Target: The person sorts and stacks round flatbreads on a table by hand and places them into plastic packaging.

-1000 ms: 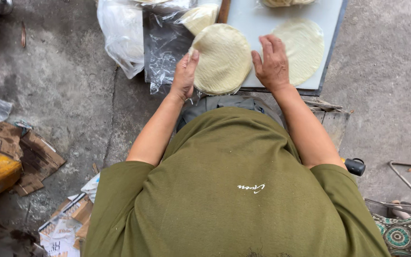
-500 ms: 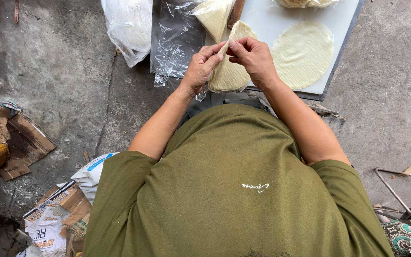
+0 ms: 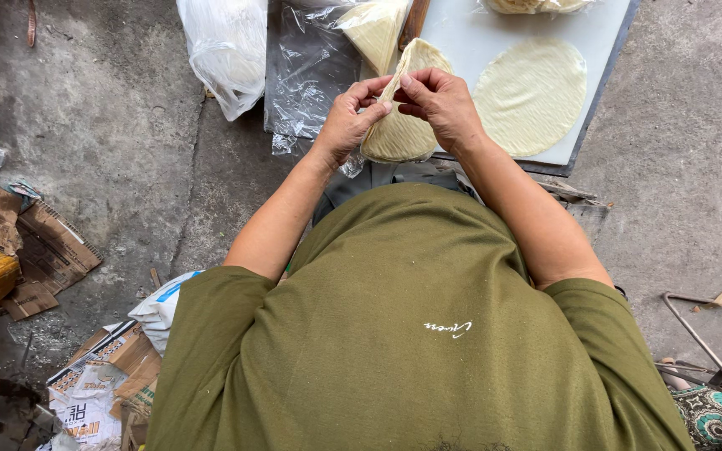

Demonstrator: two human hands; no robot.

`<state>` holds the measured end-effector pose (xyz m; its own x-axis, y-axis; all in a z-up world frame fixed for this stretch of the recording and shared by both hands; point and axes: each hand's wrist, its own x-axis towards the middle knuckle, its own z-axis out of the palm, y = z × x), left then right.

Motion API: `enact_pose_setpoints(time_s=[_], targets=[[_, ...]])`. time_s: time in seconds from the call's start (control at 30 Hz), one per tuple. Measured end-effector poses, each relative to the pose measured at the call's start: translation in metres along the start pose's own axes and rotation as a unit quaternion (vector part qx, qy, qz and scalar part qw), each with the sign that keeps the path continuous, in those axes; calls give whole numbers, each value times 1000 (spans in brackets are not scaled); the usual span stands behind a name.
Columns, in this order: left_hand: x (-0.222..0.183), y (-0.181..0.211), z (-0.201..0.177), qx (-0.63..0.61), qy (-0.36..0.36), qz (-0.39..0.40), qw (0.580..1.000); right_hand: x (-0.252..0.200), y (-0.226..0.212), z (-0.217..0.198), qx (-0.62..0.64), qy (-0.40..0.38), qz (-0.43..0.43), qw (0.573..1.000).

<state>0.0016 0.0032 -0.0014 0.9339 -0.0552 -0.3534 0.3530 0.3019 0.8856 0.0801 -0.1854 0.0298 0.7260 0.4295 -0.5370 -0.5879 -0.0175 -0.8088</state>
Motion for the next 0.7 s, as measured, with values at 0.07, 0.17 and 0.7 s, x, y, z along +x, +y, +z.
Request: enact_pose_setpoints(time_s=[0.07, 0.17, 0.7], targets=[[0, 0, -1, -11, -2, -3, 1000, 0, 2, -1, -4, -3, -3, 1000], [0, 0, -2, -45, -10, -11, 999, 1, 4, -1, -2, -6, -3, 1000], [12, 4, -5, 32, 17, -33, 999, 3, 8, -4, -15, -12, -11, 1000]])
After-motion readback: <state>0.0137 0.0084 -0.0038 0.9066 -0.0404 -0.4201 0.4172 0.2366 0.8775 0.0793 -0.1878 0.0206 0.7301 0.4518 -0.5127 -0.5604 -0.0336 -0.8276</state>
